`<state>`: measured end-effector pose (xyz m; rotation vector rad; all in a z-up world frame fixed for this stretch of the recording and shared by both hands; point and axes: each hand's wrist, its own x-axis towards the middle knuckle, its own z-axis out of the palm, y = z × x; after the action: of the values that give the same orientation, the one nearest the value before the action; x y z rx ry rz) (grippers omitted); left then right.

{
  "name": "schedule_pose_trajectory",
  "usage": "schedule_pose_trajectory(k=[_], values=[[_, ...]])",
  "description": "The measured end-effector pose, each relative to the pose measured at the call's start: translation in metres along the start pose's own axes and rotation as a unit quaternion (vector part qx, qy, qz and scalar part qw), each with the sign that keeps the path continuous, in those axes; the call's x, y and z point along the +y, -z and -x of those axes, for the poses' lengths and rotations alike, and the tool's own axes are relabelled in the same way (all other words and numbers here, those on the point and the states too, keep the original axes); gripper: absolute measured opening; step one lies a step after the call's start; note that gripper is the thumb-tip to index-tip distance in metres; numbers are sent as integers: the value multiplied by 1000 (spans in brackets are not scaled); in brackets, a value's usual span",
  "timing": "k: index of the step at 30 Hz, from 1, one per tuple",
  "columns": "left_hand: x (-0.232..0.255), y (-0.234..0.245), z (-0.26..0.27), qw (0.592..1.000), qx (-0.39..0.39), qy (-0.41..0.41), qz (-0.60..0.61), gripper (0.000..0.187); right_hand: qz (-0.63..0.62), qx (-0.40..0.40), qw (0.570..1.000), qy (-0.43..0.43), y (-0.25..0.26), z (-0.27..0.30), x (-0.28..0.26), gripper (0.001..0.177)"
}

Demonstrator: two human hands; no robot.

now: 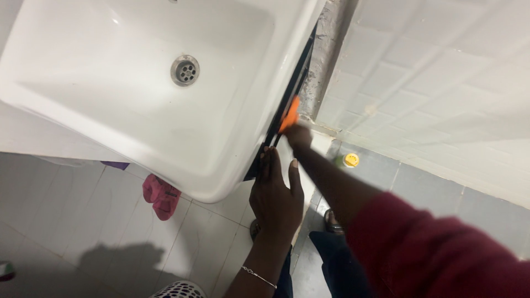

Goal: The person cleans a white bathroom sink using an orange cloth. They wipe the basin, the black faucet, the surrounding countertop, and the edges of the sink. The person then kneels to wipe the black metal shelf underneath the sink before standing up to finish wiping the basin.

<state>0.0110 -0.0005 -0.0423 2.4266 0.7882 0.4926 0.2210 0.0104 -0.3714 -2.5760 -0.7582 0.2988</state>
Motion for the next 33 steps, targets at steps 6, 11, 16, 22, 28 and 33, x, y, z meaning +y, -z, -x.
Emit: schedule_pose_trajectory(k=[6, 11, 16, 22, 28, 33], values=[[1, 3, 6, 1000, -14, 22, 7, 59, -60, -199, 978, -1, -41, 135, -24, 21], [2, 13, 17, 997, -41, 51, 41, 58, -121, -264, 957, -2, -20, 163, -42, 21], [12, 31, 27, 995, -55, 59, 61, 54, -287, -295, 911, -24, 19, 163, -56, 21], [23, 49, 37, 991, -23, 89, 101, 47, -567, -260, 775, -100, 127, 175, -95, 22], [28, 74, 40, 990, 7, 94, 103, 40, -584, -40, 762, -277, 197, 189, -151, 27], [36, 90, 31, 990, 8, 96, 107, 39, -425, 132, 895, -40, 220, 182, -187, 32]])
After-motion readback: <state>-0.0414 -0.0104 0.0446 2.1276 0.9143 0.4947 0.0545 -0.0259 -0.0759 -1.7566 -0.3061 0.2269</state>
